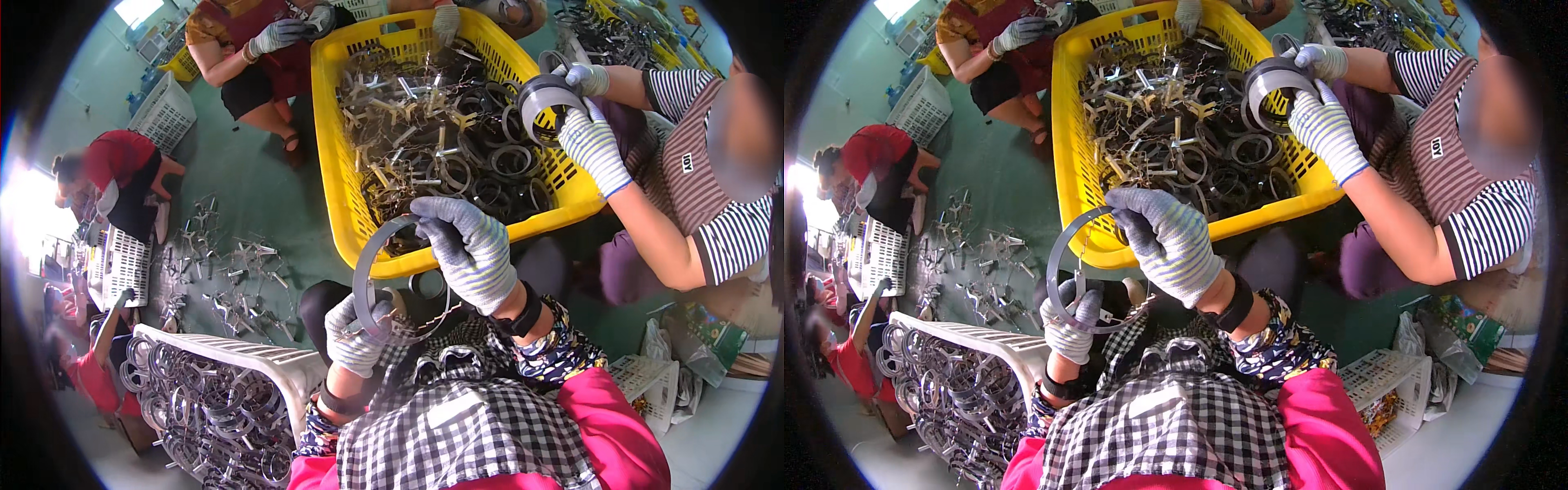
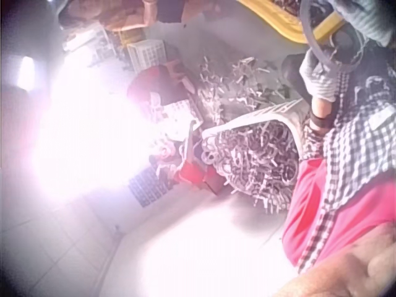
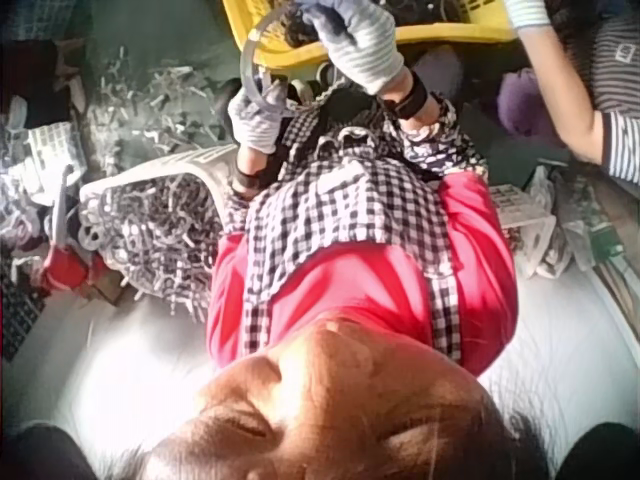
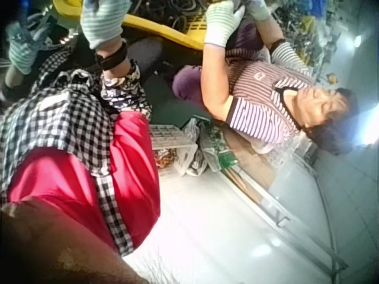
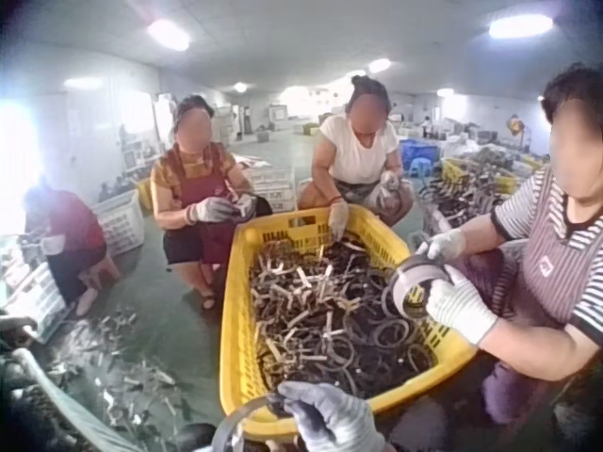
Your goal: Inspecting and assembling circular metal frames, likely for fan or lamp production.
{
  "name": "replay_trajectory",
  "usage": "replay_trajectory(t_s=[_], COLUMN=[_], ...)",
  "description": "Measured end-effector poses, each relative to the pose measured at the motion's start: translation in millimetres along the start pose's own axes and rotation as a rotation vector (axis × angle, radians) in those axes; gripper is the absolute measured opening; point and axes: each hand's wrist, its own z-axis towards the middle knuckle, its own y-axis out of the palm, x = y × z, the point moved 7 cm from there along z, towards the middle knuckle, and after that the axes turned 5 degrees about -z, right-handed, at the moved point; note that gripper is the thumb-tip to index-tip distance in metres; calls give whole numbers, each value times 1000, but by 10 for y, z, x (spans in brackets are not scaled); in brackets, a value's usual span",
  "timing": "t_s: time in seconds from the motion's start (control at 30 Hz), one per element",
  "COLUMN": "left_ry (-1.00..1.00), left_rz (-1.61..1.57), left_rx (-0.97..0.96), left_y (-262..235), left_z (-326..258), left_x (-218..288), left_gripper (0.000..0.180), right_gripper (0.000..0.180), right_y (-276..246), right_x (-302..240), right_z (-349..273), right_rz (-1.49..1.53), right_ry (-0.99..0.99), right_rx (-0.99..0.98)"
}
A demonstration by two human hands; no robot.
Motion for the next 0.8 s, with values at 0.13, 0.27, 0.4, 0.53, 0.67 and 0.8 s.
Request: replay_trajectory(t_s=[0.13, 0.27, 0.4, 0.53, 0.67, 0.8], left_ry=[-87, -131, -145, -225, -126, -195], left_rz=[-22, -111, -266, -88, -35, -139], left_rx=[-44, -84, -22, -29, -113, 21], left_y=[-13, 29, 47, 24, 93, 31], left_z=[-25, -46, 1, 44, 107, 230], left_x=[-59, -114, -167, -257, -265, -473], left_gripper=[16, 16, 20, 19, 17, 13], right_gripper=[20, 16, 25, 27, 15, 17], right_y=[-69, 141, 546, 440, 540, 143], right_x=[-54, 268, 301, 488, 433, 308], right_z=[-105, -238, -503, -532, -391, -16], right_rz=[-68, 334, 872, 783, 525, -6], right_ry=[-10, 505, 870, 909, 760, 542], right_rx=[79, -96, -584, -323, -438, -151])
